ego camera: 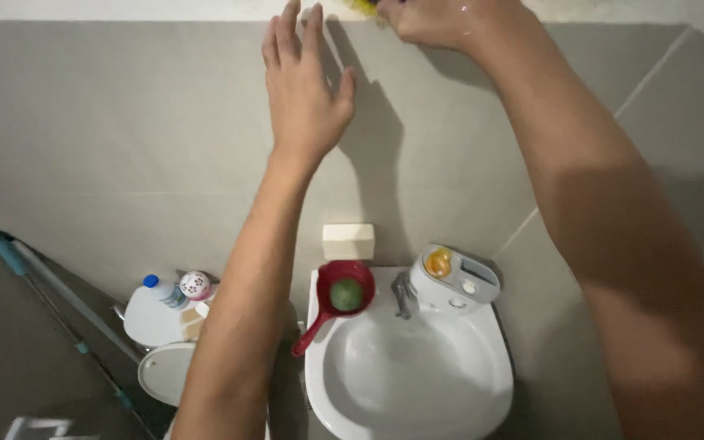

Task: The person cleans a bathroom sink and surrounding wall area. They use a red scoop to rinse a sponge, scrub the wall tiles with the sponge, and then use a yellow brush to scrub the wall and the sink basin. The person also cleans a wall-mounted soap dispenser and rinses the tools in the sink.

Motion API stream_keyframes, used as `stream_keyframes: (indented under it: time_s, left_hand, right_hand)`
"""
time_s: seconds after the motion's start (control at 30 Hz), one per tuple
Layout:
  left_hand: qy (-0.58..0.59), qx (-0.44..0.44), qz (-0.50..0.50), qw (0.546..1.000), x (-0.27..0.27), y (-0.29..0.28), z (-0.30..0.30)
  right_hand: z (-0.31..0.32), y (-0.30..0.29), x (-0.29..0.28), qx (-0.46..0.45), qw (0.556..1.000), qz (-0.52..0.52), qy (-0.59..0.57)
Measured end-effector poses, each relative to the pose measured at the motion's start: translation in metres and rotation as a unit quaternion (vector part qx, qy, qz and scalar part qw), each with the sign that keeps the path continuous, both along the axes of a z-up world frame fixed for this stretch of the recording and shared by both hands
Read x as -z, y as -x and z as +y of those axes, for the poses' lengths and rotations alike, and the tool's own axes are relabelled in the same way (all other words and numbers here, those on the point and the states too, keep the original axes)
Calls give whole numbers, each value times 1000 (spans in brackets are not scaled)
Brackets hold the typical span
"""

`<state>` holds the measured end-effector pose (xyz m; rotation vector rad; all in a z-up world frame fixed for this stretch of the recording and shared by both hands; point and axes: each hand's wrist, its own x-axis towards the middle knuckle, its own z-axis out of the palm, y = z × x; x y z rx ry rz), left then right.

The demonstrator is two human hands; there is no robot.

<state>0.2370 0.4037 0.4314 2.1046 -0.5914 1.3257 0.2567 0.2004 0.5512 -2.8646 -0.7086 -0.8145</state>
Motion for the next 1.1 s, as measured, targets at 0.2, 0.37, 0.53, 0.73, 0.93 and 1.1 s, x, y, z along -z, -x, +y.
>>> stream_keyframes:
  time_s: [0.2, 0.37, 0.53, 0.73, 0.93, 1.1]
  left_hand:
    - [-10, -71, 1, 997, 10, -19, 15]
    - [15, -59, -15, 998, 18, -26, 10]
    - [83, -84, -32, 992, 24, -38, -25]
    - [78, -118, -30, 989, 24, -45, -43]
    - [58, -146, -10, 988, 21, -48, -44]
    - [123, -80, 12, 989, 13, -33, -47]
  right_hand:
    - [41, -46, 1, -23, 997, -57, 42]
    - [77, -26, -16, 1, 1000, 17, 22]
    - [10, -29, 1, 35, 999, 38, -12]
    - [-155, -8, 7, 204, 965, 136, -95]
    - [-91, -23, 6, 166, 980, 106, -24]
    - [24, -32, -10, 46, 992, 108, -41]
